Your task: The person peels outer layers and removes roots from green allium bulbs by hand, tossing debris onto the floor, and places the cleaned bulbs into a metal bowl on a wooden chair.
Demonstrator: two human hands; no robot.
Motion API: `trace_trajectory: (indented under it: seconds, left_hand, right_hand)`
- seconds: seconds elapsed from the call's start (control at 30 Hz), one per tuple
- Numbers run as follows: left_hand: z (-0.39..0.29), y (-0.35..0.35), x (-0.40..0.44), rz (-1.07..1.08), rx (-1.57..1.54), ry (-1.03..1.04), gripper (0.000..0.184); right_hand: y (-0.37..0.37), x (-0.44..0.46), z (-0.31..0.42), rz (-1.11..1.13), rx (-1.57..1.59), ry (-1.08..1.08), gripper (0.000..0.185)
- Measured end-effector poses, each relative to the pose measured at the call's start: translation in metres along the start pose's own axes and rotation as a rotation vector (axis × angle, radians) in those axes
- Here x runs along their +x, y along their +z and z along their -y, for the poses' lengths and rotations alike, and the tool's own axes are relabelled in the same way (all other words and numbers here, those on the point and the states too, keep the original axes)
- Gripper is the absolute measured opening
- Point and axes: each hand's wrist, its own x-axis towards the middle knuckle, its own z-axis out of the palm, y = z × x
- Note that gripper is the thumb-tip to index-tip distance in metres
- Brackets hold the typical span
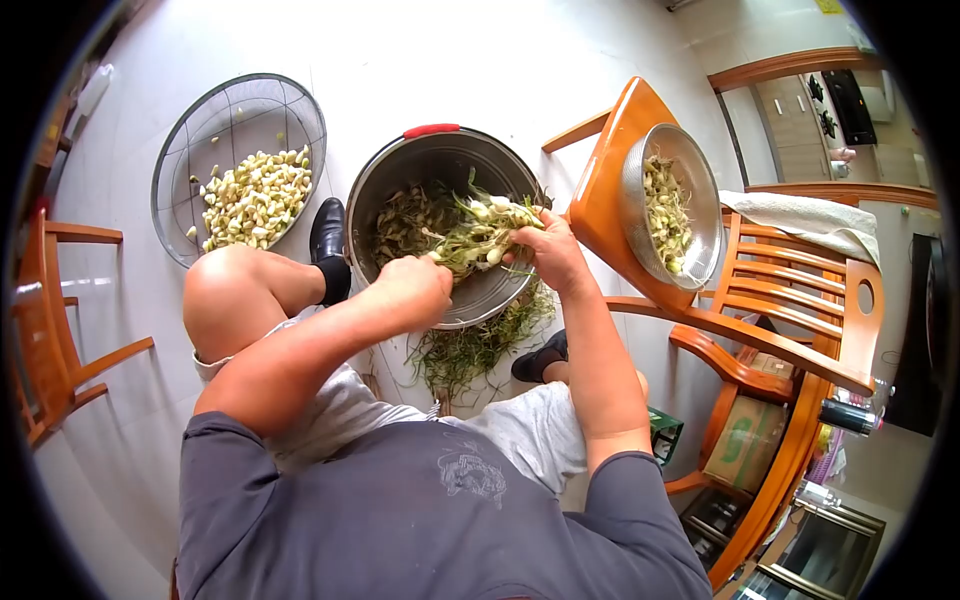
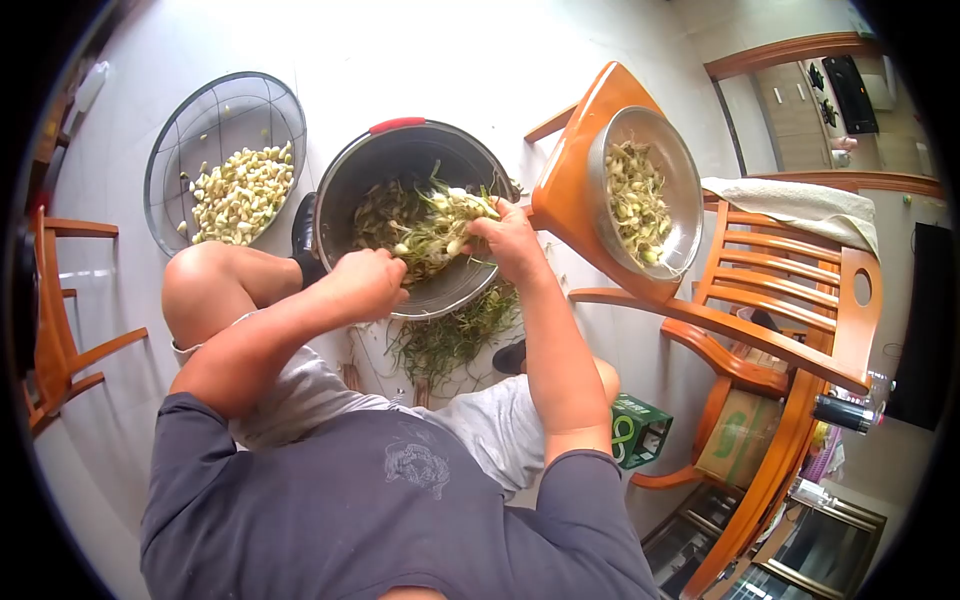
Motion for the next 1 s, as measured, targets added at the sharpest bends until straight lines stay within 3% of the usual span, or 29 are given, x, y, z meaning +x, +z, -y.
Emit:
trace_trajectory:
  seconds: [0.27,0.37,0.4,0.5,0.6,0.73,0.83,0.87,0.97,1.0]
  left_hand:
    - [0.026,0.011,0.024,-0.41,-0.41,-0.05,0.041]
    - [0.031,0.015,0.037,-0.473,-0.501,-0.046,0.047]
    - [0.029,0.012,0.037,-0.461,-0.513,-0.053,0.051]
    - [0.022,0.001,0.036,-0.312,-0.662,-0.101,0.049]
    - [0.021,0.006,0.04,-0.312,-0.791,-0.076,0.056]
    - [0.017,0.001,0.035,-0.58,-0.588,0.236,0.075]
    - [0.008,-0.008,0.036,-0.508,-0.608,0.308,0.075]
    - [0.006,-0.005,0.039,-0.602,-0.606,0.346,0.065]
    - [0.003,-0.019,0.042,-0.258,-0.899,0.305,0.053]
    - [0.0,-0.017,0.045,-0.384,-0.929,0.309,0.039]
  right_hand:
    - [-0.007,-0.019,0.014,0.191,0.239,-0.071,0.041]
    - [-0.005,-0.024,0.021,0.096,0.132,-0.071,0.04]
    - [-0.006,-0.019,0.018,-0.002,-0.071,-0.058,0.035]
    - [-0.007,-0.018,0.009,0.071,-0.022,-0.043,0.026]
    - [-0.004,-0.016,0.001,0.101,0.043,-0.07,0.024]
    - [-0.006,-0.015,-0.004,0.187,0.131,-0.086,0.027]
    - [0.004,-0.022,0.005,0.273,0.121,-0.111,0.028]
    - [0.007,-0.024,0.007,0.3,0.109,-0.122,0.028]
    - [0.011,-0.025,0.007,0.287,0.049,-0.184,0.03]
    - [0.012,-0.025,0.007,0.266,0.017,-0.187,0.031]
